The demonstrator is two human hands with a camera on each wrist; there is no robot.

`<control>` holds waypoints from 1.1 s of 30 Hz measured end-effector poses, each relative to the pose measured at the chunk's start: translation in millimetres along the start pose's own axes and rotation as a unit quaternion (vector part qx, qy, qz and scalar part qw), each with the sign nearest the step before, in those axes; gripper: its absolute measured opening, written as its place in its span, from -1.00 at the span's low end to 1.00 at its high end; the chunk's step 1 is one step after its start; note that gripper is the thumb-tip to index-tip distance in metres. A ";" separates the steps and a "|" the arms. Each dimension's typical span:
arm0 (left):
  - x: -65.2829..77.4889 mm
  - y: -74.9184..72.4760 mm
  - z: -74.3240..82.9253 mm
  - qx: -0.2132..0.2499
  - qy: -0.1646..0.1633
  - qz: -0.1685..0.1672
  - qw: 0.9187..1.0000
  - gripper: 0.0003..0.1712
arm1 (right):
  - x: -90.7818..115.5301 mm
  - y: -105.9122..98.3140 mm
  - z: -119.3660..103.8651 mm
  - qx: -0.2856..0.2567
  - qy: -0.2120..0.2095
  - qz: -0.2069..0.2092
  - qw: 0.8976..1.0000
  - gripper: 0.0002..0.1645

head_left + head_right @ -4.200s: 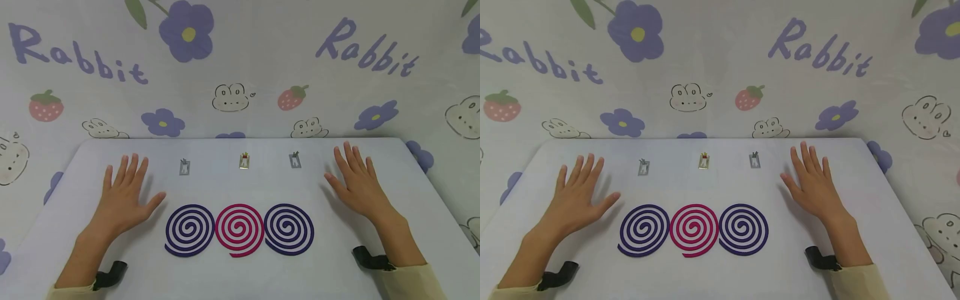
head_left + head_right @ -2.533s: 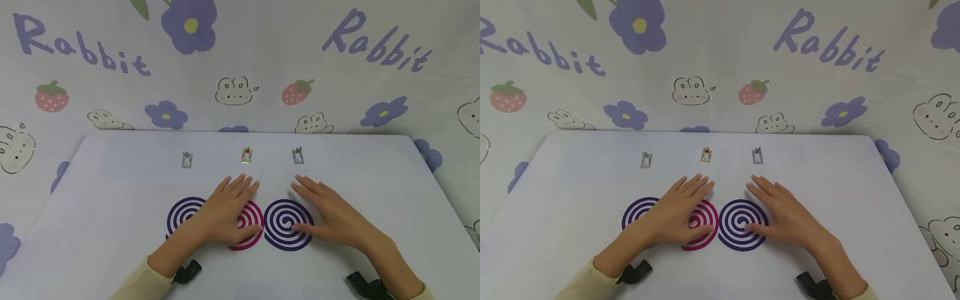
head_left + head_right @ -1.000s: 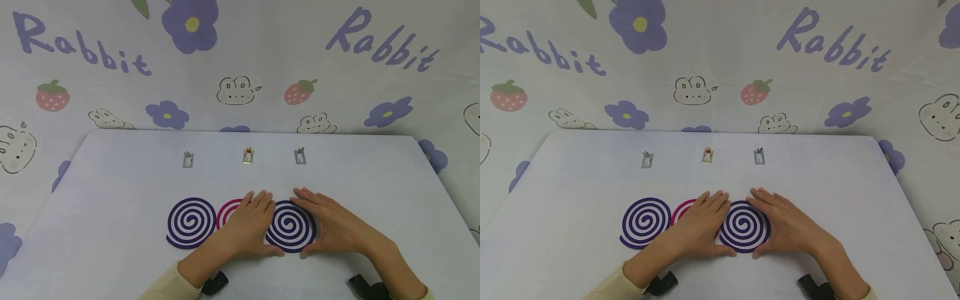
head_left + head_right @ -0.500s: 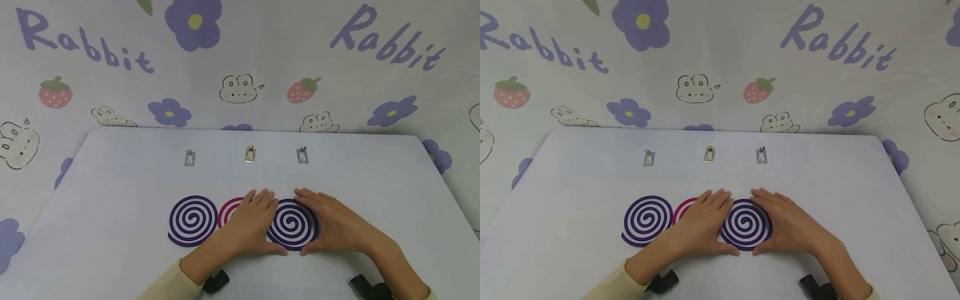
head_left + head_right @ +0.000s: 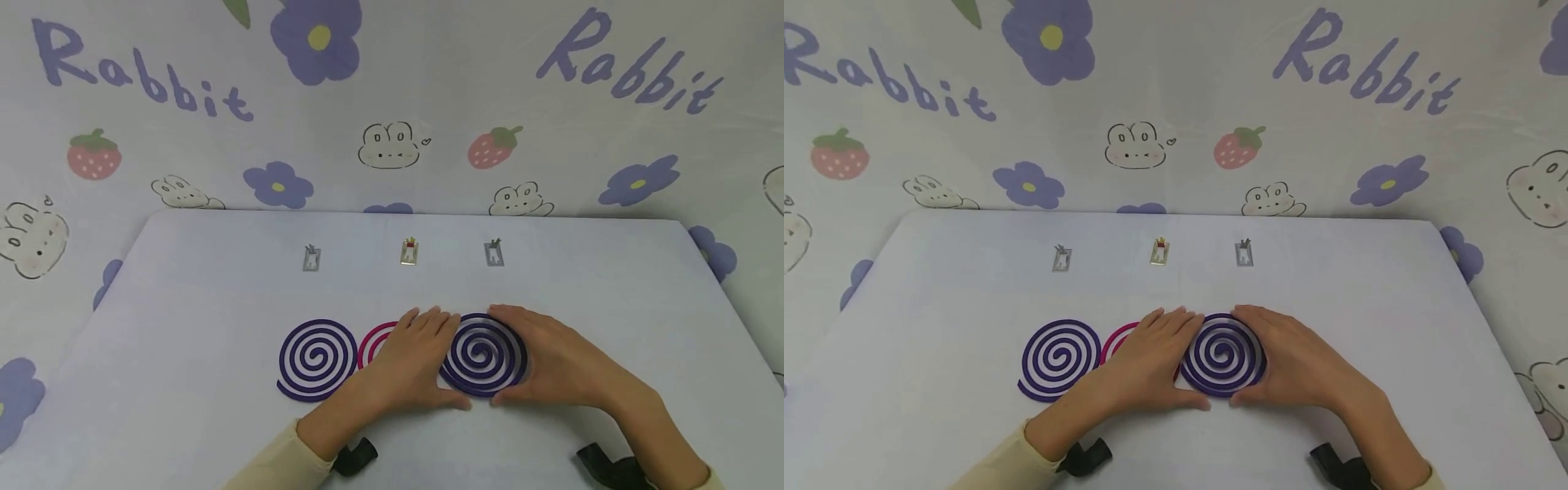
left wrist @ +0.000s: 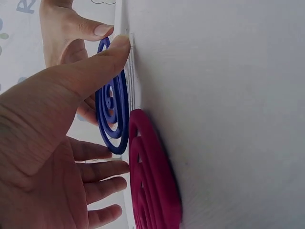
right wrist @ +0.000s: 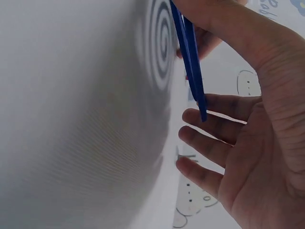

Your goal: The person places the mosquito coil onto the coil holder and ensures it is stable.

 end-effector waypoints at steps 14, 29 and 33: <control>-15.6 -23.4 -7.3 0.043 -0.020 0.046 0.998 0.36 | -3.2 -22.4 3.7 -0.018 0.045 0.021 0.999 0.39; -33.2 -48.4 -33.6 0.284 -0.038 0.072 0.955 0.19 | -25.1 -42.3 9.5 -0.059 0.054 0.070 0.994 0.44; -41.3 -47.8 -37.8 0.350 -0.045 0.061 0.934 0.14 | -27.1 -47.9 12.3 -0.066 0.054 0.082 0.993 0.45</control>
Point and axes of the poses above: each hand's wrist, its own x-axis away from the middle knuckle, its own y-axis out of the palm, z = x × y, the point moved 8 cm from there along -x, towards the middle knuckle, and after that the axes turned 8 degrees about -x, right-handed, at the moved point
